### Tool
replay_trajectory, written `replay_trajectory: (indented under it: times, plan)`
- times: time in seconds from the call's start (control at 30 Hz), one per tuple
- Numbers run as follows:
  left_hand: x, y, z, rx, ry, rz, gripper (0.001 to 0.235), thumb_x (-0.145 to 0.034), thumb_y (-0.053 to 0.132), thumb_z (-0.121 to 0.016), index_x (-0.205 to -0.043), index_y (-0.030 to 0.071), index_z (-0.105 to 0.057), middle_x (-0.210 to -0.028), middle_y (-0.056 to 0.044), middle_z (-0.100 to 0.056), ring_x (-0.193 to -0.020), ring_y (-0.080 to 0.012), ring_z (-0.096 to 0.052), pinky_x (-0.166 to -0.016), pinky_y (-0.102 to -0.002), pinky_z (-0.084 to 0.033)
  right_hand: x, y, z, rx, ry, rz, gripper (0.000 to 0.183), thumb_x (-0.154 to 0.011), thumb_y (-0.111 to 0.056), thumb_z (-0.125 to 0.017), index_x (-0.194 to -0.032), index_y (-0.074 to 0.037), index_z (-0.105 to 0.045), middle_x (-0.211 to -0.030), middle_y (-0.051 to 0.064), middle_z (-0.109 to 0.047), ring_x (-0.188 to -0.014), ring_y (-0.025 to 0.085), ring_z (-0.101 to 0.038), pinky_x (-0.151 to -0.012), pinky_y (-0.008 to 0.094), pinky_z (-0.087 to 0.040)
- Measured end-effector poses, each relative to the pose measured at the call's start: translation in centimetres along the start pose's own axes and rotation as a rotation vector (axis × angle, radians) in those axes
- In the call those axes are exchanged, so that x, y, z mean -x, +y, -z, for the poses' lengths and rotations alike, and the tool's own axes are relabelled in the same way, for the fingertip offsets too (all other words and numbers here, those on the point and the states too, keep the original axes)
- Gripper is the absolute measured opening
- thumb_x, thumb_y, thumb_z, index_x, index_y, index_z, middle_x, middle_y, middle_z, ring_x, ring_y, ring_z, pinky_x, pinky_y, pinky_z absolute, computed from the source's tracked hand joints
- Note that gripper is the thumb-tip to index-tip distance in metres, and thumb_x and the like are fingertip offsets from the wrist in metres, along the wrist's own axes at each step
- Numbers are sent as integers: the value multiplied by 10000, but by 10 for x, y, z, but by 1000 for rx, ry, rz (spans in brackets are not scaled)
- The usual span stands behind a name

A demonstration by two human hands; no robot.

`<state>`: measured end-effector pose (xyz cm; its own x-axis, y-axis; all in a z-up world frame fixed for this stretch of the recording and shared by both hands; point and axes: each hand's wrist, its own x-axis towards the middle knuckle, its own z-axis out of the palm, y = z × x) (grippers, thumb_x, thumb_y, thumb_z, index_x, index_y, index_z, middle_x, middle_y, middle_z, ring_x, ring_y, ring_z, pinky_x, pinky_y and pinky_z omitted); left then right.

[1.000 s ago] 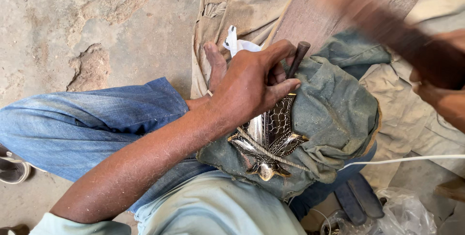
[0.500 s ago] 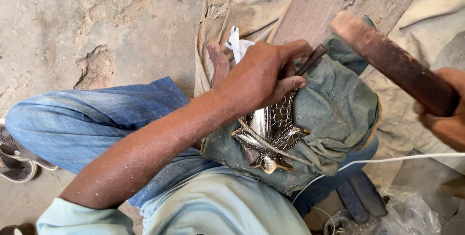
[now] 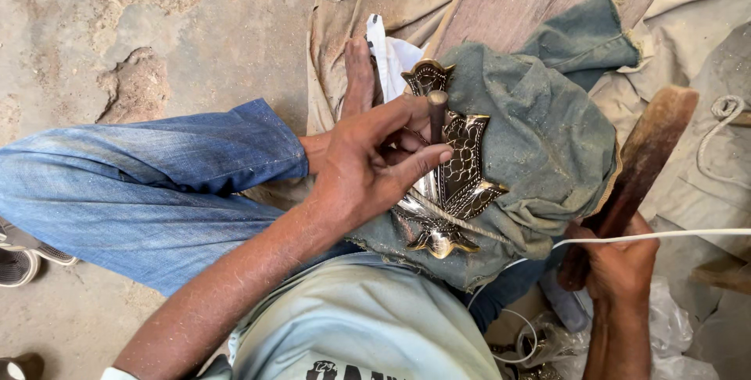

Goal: The person sits on the floor and uses a chisel and wooden mallet to engrave a decorative pattern onto a silver-colored metal piece. The metal piece is held against a cloth pad on the lap while the person repeatedly strikes the chisel to create a textured design.

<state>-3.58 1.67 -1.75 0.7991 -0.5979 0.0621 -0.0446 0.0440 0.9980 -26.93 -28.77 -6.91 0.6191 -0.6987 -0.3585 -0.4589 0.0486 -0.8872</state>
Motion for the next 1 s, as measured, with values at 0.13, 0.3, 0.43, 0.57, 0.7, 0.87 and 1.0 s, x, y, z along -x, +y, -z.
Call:
replay_trajectory:
  times: [0.13, 0.3, 0.43, 0.57, 0.7, 0.87, 1.0]
  plan:
    - [11, -1, -12, 71, 28, 113, 433, -945, 30, -791, -1344, 0, -625, -912, 52, -633, -779, 8, -543, -639, -141, -468, 3, -7, -3, -71, -39, -1, 305, -788, 155, -743, -1062, 55, -653, -989, 105, -711, -841, 202, -700, -766, 327, -600]
    - [19, -3, -22, 22, 138, 42, 433, -941, 38, -814, -1330, 0, -628, -915, 39, -631, -798, 7, -548, -631, -151, -464, -19, -47, 12, 124, -49, 32, 470, -801, 152, -718, -1242, 2, -651, -1011, 74, -685, -884, 198, -684, -805, 328, -581]
    - [21, 0, -24, 35, 159, 57, 427, -940, 52, -797, -1320, -1, -611, -926, 41, -646, -789, 15, -551, -636, -144, -480, -48, -75, 31, 205, -136, 325, 472, -897, 167, -734, -1290, -15, -546, -1039, 60, -630, -990, 159, -632, -928, 313, -540]
    - [22, 1, -27, 1, 181, 89, 333, -951, 80, -812, -1210, 3, -618, -839, 27, -586, -732, -1, -533, -622, -157, -484, -67, -96, 40, 238, -225, 386, 403, -926, 121, -700, -1244, -70, -543, -990, 24, -575, -931, 131, -577, -852, 279, -496]
    - [23, 3, -30, -54, 232, 21, 311, -953, 95, -813, -1173, 11, -611, -854, 27, -632, -754, -4, -589, -650, -173, -548, -79, -128, 23, 620, -279, 513, 393, -905, 113, -710, -1230, -56, -567, -967, 47, -596, -889, 148, -599, -815, 292, -506]
    - [26, 1, -30, -83, 224, 10, 370, -943, 103, -821, -1232, 4, -614, -835, 8, -610, -731, -15, -560, -633, -189, -529, -100, -178, -18, 1077, -435, 772, 382, -880, 103, -723, -1213, -38, -598, -937, 76, -623, -837, 170, -627, -769, 308, -519]
    - [24, 4, -30, -97, 224, -5, 368, -950, 101, -822, -1239, 1, -616, -847, -1, -609, -742, -25, -565, -649, -188, -534, -119, -211, -52, 1313, -545, 972, 376, -859, 95, -733, -1199, -23, -622, -914, 99, -645, -795, 188, -649, -733, 321, -529]
